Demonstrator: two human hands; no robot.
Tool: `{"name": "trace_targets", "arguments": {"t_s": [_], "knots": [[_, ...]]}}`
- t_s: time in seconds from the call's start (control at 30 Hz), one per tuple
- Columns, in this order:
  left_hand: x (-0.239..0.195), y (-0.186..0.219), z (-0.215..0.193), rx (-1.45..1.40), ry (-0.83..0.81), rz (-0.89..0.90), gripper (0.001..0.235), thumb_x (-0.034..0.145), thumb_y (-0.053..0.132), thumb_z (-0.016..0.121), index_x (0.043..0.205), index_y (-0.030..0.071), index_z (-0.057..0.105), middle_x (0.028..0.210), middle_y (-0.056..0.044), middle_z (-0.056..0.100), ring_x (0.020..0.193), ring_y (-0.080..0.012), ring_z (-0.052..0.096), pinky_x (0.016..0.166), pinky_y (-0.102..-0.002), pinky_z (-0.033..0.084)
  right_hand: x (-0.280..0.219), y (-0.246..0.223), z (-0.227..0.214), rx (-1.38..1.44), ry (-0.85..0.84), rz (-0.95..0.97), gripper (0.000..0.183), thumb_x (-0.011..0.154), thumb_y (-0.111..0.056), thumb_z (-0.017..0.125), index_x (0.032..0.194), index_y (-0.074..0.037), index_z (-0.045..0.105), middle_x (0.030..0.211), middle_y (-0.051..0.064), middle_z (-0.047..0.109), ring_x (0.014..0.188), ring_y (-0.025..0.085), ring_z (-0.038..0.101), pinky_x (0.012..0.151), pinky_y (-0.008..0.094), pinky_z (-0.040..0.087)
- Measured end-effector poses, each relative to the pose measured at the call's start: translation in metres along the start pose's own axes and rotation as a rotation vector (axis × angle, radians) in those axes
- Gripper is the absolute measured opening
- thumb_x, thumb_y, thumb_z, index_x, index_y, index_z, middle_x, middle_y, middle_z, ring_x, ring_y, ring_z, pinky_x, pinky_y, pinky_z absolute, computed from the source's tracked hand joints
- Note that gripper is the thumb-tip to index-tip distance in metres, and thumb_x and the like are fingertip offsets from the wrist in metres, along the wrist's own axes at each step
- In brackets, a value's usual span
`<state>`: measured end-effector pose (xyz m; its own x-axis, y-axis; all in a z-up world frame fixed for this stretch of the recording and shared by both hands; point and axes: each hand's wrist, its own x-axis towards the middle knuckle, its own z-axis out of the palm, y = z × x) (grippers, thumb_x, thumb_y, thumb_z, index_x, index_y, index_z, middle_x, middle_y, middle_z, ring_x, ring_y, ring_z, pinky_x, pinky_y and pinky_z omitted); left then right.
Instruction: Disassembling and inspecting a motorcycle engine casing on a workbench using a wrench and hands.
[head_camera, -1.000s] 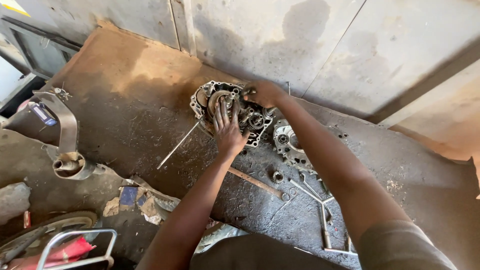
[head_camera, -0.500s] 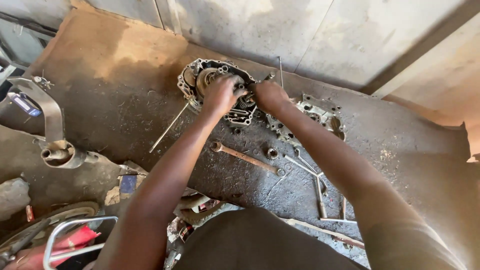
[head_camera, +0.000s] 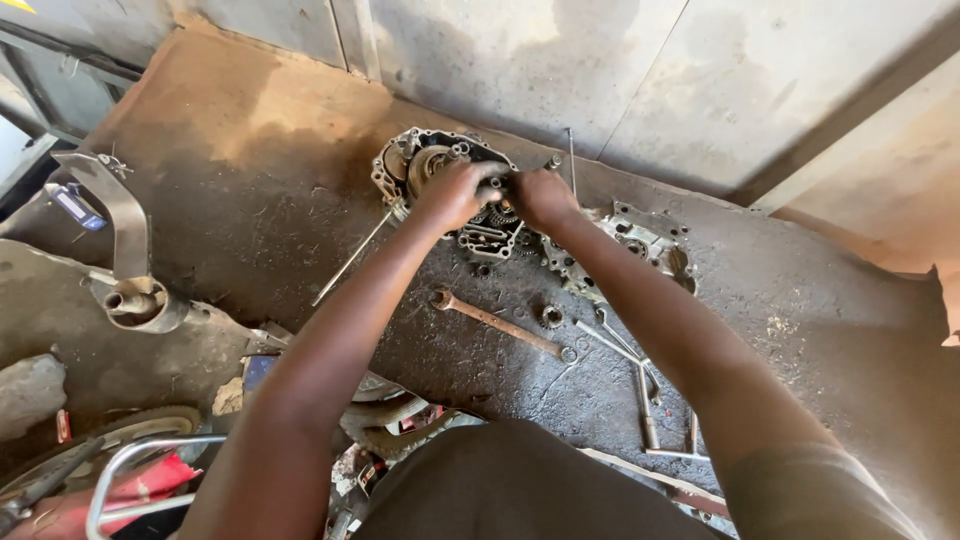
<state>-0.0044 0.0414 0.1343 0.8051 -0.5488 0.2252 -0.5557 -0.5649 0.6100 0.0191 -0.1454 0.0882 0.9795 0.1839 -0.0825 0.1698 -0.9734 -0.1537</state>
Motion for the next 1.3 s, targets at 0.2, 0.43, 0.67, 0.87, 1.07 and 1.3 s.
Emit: {"name": "trace_targets", "arguments": {"t_s": [0.2, 0.43, 0.67, 0.87, 1.07, 1.3], "knots": [[0.027, -0.068, 0.061, 0.009, 0.192, -0.039, 0.019, 0.099, 0.017, 0.069, 0.115, 0.008, 0.069, 0.098, -0.014, 0.073, 0.096, -0.0385, 0.072, 0.083, -0.052, 0.060, -0.004, 0.000, -0.001, 0.060, 0.026, 0.033, 0.024, 0.095, -0.024, 0.062, 0.112, -0.017, 0.077, 0.094, 0.019, 0.077, 0.093, 0.046, 0.074, 0.081, 0.056, 0.060], [0.007, -0.042, 0.032, -0.057, 0.055, -0.008, 0.025, 0.101, 0.018, 0.065, 0.120, 0.003, 0.069, 0.108, -0.024, 0.073, 0.105, -0.0472, 0.068, 0.090, -0.058, 0.056, -0.008, -0.007, -0.004, 0.059, 0.031, 0.059, 0.024, 0.094, -0.029, 0.064, 0.113, -0.020, 0.077, 0.096, 0.016, 0.078, 0.095, 0.042, 0.074, 0.083, 0.052, 0.061], [0.017, -0.056, 0.055, -0.016, 0.155, -0.039, 0.026, 0.098, 0.021, 0.069, 0.120, 0.007, 0.068, 0.105, -0.019, 0.074, 0.103, -0.0427, 0.070, 0.088, -0.058, 0.057, -0.005, 0.001, 0.000, 0.050, 0.046, 0.025, 0.024, 0.094, -0.026, 0.066, 0.113, -0.016, 0.076, 0.097, 0.019, 0.077, 0.094, 0.044, 0.074, 0.083, 0.054, 0.061], [0.001, -0.019, 0.018, -0.046, 0.021, -0.029, 0.032, 0.101, 0.021, 0.066, 0.126, 0.001, 0.066, 0.114, -0.024, 0.072, 0.110, -0.0461, 0.067, 0.094, -0.060, 0.055, -0.004, 0.002, 0.003, 0.069, 0.022, 0.066, 0.024, 0.095, -0.027, 0.064, 0.113, -0.019, 0.077, 0.098, 0.017, 0.078, 0.097, 0.043, 0.073, 0.085, 0.054, 0.060], [0.021, -0.062, 0.063, -0.007, 0.162, -0.088, 0.029, 0.097, 0.029, 0.072, 0.121, 0.014, 0.068, 0.109, -0.012, 0.074, 0.104, -0.0349, 0.071, 0.088, -0.051, 0.059, -0.006, 0.002, 0.002, 0.064, 0.014, 0.060, 0.024, 0.095, -0.026, 0.064, 0.115, -0.019, 0.076, 0.099, 0.017, 0.077, 0.097, 0.044, 0.073, 0.086, 0.053, 0.060], [0.008, -0.022, 0.013, 0.072, -0.062, -0.060, 0.035, 0.103, 0.023, 0.062, 0.132, 0.005, 0.064, 0.108, -0.020, 0.074, 0.105, -0.0408, 0.070, 0.092, -0.061, 0.058, 0.001, 0.006, 0.007, 0.069, 0.033, 0.058, 0.023, 0.095, -0.028, 0.063, 0.113, -0.021, 0.076, 0.096, 0.017, 0.077, 0.094, 0.043, 0.074, 0.082, 0.053, 0.061]]}}
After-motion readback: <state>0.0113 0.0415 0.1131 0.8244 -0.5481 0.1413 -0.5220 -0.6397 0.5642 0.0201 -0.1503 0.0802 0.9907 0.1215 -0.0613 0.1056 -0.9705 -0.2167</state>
